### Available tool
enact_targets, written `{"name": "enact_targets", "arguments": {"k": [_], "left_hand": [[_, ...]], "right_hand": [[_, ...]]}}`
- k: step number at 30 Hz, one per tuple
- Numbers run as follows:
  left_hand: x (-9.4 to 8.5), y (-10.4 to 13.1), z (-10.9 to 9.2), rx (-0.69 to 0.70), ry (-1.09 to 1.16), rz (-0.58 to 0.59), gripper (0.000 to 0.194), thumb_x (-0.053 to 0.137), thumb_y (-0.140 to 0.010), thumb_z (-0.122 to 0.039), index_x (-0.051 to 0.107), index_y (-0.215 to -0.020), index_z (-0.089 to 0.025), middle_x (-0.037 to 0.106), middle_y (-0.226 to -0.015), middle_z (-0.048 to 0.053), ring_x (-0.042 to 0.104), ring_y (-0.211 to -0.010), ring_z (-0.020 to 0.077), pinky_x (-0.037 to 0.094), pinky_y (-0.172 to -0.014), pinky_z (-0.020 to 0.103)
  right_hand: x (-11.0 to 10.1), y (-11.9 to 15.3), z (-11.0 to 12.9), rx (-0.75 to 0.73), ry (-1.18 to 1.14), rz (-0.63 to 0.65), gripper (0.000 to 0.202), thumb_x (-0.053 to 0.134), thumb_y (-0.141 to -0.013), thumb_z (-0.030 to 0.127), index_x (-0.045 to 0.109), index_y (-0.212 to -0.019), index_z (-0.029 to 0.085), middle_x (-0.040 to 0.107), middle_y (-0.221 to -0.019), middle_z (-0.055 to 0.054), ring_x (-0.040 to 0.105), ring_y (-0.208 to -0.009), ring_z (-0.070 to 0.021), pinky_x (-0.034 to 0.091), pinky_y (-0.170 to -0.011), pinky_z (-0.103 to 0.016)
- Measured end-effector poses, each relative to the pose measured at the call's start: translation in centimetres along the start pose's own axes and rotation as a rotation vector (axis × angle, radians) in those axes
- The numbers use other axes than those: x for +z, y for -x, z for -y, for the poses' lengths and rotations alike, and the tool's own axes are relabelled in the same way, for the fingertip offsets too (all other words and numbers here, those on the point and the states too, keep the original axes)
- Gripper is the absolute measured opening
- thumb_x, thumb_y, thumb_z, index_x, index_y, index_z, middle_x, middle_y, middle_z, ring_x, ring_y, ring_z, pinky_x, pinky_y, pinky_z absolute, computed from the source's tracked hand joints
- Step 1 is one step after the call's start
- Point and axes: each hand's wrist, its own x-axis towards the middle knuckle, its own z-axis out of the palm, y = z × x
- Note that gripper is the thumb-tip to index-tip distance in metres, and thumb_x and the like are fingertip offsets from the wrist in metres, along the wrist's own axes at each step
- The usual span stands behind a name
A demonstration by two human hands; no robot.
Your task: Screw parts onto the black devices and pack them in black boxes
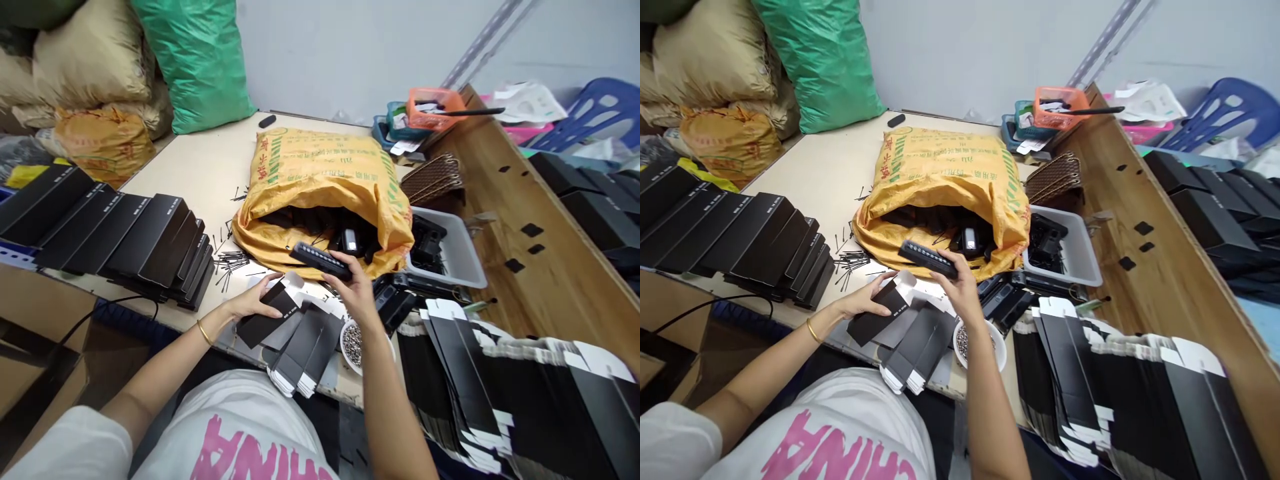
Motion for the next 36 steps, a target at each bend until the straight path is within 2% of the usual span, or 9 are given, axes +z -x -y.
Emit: {"name": "enact_targets", "arguments": {"k": [4,7,12,15,17,21,24,29,36], "left_hand": [[-0.9,-0.6,0.4,0.120,-0.171,0.009,0.077,0.078,-0.063,-0.027,0.045,-0.132,-0.020,0.052,-0.132,0.010,0.046,-0.123,0.0275,0.032,-0.107,0.043],[-1.0,-1.1,0.6,0.218,-0.332,0.068,0.072,0.072,-0.070,-0.031,0.042,-0.135,-0.021,0.047,-0.138,0.009,0.042,-0.128,0.0278,0.029,-0.109,0.043],[0.1,-1.6,1.3,0.355,-0.776,0.077,0.079,0.064,-0.077,-0.038,0.025,-0.144,-0.024,0.040,-0.142,0.012,0.041,-0.129,0.0277,0.032,-0.108,0.045],[1.3,-1.2,1.6,0.327,-1.098,-0.128,0.094,0.073,-0.066,-0.042,0.023,-0.143,-0.023,0.051,-0.125,0.014,0.053,-0.112,0.0305,0.047,-0.090,0.048],[1.9,-0.9,1.6,0.360,-1.211,-0.314,0.083,0.071,-0.067,-0.038,0.030,-0.137,-0.023,0.054,-0.115,0.011,0.057,-0.103,0.0280,0.051,-0.083,0.045],[2.3,-0.7,1.3,0.641,-1.117,-0.526,0.072,0.065,-0.071,-0.031,0.030,-0.134,-0.022,0.055,-0.117,0.010,0.057,-0.106,0.0243,0.048,-0.090,0.040],[2.2,-0.7,1.4,0.674,-0.985,-0.636,0.071,0.064,-0.070,-0.027,0.031,-0.132,-0.020,0.050,-0.122,0.012,0.052,-0.114,0.0255,0.043,-0.098,0.041],[2.1,-0.7,1.9,0.553,-0.843,-0.710,0.068,0.061,-0.072,-0.018,0.033,-0.134,-0.021,0.045,-0.128,0.013,0.044,-0.123,0.0257,0.034,-0.106,0.042],[3.6,-1.8,1.7,0.520,-0.774,-0.672,0.073,0.068,-0.075,-0.029,0.029,-0.136,-0.025,0.045,-0.131,0.012,0.042,-0.125,0.0254,0.032,-0.107,0.042]], "right_hand": [[-4.6,1.1,1.2,-0.013,0.152,0.386,0.039,0.059,-0.083,0.036,0.053,-0.120,0.025,0.059,-0.117,-0.007,0.055,-0.110,-0.0240,0.043,-0.097,-0.041],[-5.7,1.4,3.3,-0.001,0.306,0.542,0.037,0.054,-0.085,0.032,0.052,-0.122,0.027,0.057,-0.119,-0.007,0.054,-0.111,-0.0247,0.043,-0.096,-0.041],[-3.9,1.0,4.9,-0.003,0.429,0.652,0.038,0.052,-0.084,0.021,0.052,-0.121,0.026,0.056,-0.112,-0.009,0.058,-0.101,-0.0248,0.048,-0.086,-0.040],[-1.7,1.0,4.3,-0.048,0.330,0.674,0.034,0.055,-0.083,0.023,0.052,-0.117,0.023,0.057,-0.108,-0.009,0.057,-0.102,-0.0248,0.047,-0.087,-0.040],[-0.2,1.2,4.1,-0.040,0.247,0.559,0.033,0.054,-0.086,0.031,0.049,-0.117,0.021,0.057,-0.108,-0.009,0.056,-0.103,-0.0242,0.046,-0.089,-0.040],[1.8,1.1,4.4,-0.116,0.208,0.286,0.055,0.046,-0.088,0.049,0.034,-0.133,0.021,0.045,-0.128,-0.014,0.043,-0.121,-0.0267,0.038,-0.100,-0.045],[1.4,0.2,3.2,-0.039,0.290,0.364,0.050,0.031,-0.094,0.044,0.030,-0.138,0.020,0.045,-0.133,-0.013,0.044,-0.123,-0.0221,0.039,-0.100,-0.039],[-0.3,-0.6,-2.5,0.556,0.813,0.493,0.027,0.042,-0.090,0.023,0.063,-0.101,0.010,0.066,-0.100,-0.018,0.061,-0.098,-0.0253,0.046,-0.083,-0.035],[0.5,-1.2,-5.5,0.559,0.872,0.541,0.018,0.050,-0.079,0.011,0.067,-0.084,0.011,0.068,-0.091,-0.018,0.064,-0.090,-0.0253,0.044,-0.075,-0.031]]}}
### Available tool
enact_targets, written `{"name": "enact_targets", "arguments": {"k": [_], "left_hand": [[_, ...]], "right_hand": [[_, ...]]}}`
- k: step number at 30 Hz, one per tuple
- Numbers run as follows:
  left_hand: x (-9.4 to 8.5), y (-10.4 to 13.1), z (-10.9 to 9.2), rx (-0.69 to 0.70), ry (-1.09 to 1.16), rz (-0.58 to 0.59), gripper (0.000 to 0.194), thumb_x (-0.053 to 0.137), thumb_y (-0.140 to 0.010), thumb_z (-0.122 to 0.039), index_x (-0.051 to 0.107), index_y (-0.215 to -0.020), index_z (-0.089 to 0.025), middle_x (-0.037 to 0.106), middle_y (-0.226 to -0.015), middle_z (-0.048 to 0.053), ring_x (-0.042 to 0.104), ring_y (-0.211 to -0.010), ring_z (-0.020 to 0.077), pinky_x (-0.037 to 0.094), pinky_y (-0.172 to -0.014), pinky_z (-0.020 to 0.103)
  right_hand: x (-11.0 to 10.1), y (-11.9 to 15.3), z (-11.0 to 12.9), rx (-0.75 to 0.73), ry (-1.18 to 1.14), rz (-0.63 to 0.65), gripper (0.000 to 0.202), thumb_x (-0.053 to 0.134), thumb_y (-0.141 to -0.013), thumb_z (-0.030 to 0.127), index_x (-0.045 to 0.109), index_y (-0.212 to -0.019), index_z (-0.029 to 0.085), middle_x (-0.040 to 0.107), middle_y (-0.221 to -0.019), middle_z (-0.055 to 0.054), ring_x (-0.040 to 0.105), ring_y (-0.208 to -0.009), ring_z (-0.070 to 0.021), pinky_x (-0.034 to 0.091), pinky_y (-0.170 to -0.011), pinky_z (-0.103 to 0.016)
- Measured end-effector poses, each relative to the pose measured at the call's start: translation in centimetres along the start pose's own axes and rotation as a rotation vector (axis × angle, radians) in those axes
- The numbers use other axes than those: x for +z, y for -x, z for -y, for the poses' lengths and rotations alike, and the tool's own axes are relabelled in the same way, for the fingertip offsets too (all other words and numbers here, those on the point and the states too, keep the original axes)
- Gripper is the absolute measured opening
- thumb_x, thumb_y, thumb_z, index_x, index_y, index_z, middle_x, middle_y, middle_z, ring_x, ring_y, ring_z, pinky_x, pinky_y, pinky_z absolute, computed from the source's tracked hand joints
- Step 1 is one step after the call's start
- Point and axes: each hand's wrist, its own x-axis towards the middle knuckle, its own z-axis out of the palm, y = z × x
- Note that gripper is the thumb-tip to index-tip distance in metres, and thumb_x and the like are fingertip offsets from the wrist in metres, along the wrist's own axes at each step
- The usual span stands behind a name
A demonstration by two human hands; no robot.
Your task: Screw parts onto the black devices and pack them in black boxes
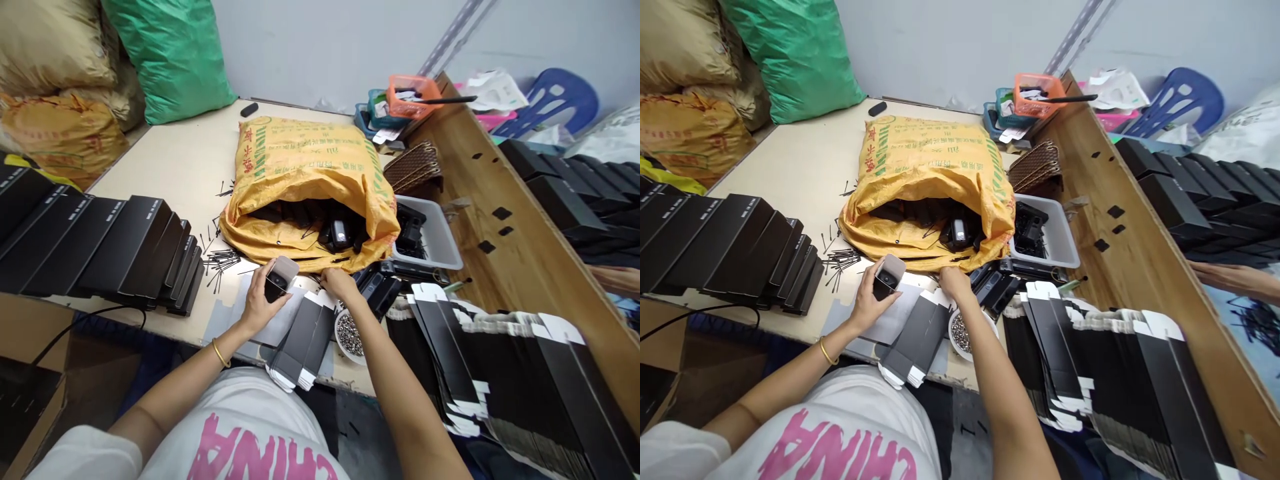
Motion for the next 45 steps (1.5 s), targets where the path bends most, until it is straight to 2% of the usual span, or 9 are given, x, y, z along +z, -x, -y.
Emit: {"name": "enact_targets", "arguments": {"k": [6,9,12,16,23,29,35,41,45], "left_hand": [[0.8,-0.5,-0.4,0.004,-0.031,0.047,0.073,0.067,-0.075,-0.028,0.030,-0.138,-0.027,0.045,-0.127,0.010,0.043,-0.123,0.0244,0.035,-0.105,0.039],[1.0,-0.7,-0.5,-0.020,-0.041,0.076,0.074,0.067,-0.074,-0.022,0.030,-0.138,-0.028,0.045,-0.122,0.009,0.046,-0.118,0.0244,0.037,-0.102,0.039],[1.1,-0.7,-0.6,-0.023,-0.020,0.101,0.075,0.067,-0.074,-0.021,0.030,-0.139,-0.029,0.045,-0.121,0.009,0.046,-0.118,0.0247,0.039,-0.101,0.039],[1.1,-0.6,-0.3,0.031,0.022,0.068,0.071,0.065,-0.074,-0.020,0.031,-0.136,-0.026,0.045,-0.126,0.010,0.044,-0.121,0.0246,0.036,-0.103,0.041],[0.2,-0.6,0.9,0.026,0.130,0.054,0.042,0.066,-0.071,-0.019,0.044,-0.107,-0.022,0.052,-0.123,0.011,0.048,-0.121,0.0248,0.037,-0.103,0.043],[-0.6,-1.4,0.8,-0.092,0.275,0.041,0.063,0.054,-0.081,-0.019,0.018,-0.133,-0.020,0.039,-0.140,0.018,0.043,-0.128,0.0219,0.035,-0.107,0.043],[0.1,-1.3,0.2,-0.075,0.300,0.088,0.072,0.063,-0.075,-0.020,0.020,-0.132,-0.020,0.046,-0.133,0.016,0.045,-0.126,0.0242,0.037,-0.106,0.043],[0.5,0.5,1.9,-0.003,0.165,0.086,0.066,0.061,-0.073,-0.019,0.026,-0.129,-0.017,0.042,-0.128,0.018,0.044,-0.122,0.0276,0.037,-0.104,0.047],[-2.0,1.8,-1.9,-0.084,-0.086,0.148,0.073,0.064,-0.071,-0.025,0.029,-0.135,-0.018,0.041,-0.122,0.015,0.050,-0.110,0.0302,0.047,-0.093,0.048]], "right_hand": [[-4.0,3.6,-1.1,-0.127,-0.140,-0.195,0.020,0.042,-0.088,0.022,0.059,-0.096,0.015,0.066,-0.084,-0.008,0.061,-0.077,-0.0182,0.044,-0.071,-0.027],[-5.9,6.8,0.6,-0.379,-0.286,-0.417,0.019,0.041,-0.090,0.026,0.059,-0.089,0.019,0.063,-0.084,-0.005,0.058,-0.077,-0.0176,0.045,-0.069,-0.027],[-6.6,8.9,3.5,-0.567,-0.185,-0.388,0.021,0.040,-0.088,0.018,0.060,-0.085,0.022,0.059,-0.086,-0.006,0.056,-0.079,-0.0190,0.044,-0.066,-0.028],[-5.0,8.3,5.4,-0.668,-0.315,-0.351,0.017,0.046,-0.088,0.023,0.058,-0.100,0.023,0.057,-0.099,-0.008,0.057,-0.088,-0.0206,0.048,-0.073,-0.032],[1.3,4.4,8.3,-0.433,-1.023,-0.473,0.036,0.054,-0.083,0.041,0.047,-0.112,0.020,0.059,-0.100,-0.007,0.060,-0.088,-0.0198,0.052,-0.076,-0.035],[3.4,5.6,12.6,-0.506,-0.921,-0.743,0.018,0.050,-0.086,0.035,0.057,-0.095,0.021,0.058,-0.110,-0.011,0.054,-0.106,-0.0240,0.044,-0.091,-0.043],[3.2,5.2,11.1,-0.509,-0.920,-0.738,0.019,0.045,-0.090,0.031,0.058,-0.100,0.023,0.062,-0.101,-0.008,0.059,-0.097,-0.0228,0.048,-0.087,-0.045],[5.5,6.8,10.4,-0.708,-0.707,-0.787,0.033,0.044,-0.090,0.029,0.052,-0.122,0.026,0.050,-0.132,-0.012,0.048,-0.121,-0.0280,0.040,-0.097,-0.053],[4.2,7.1,9.4,-0.613,-0.956,-0.663,0.043,0.033,-0.093,0.038,0.041,-0.132,0.022,0.046,-0.135,-0.013,0.047,-0.122,-0.0264,0.039,-0.098,-0.050]]}}
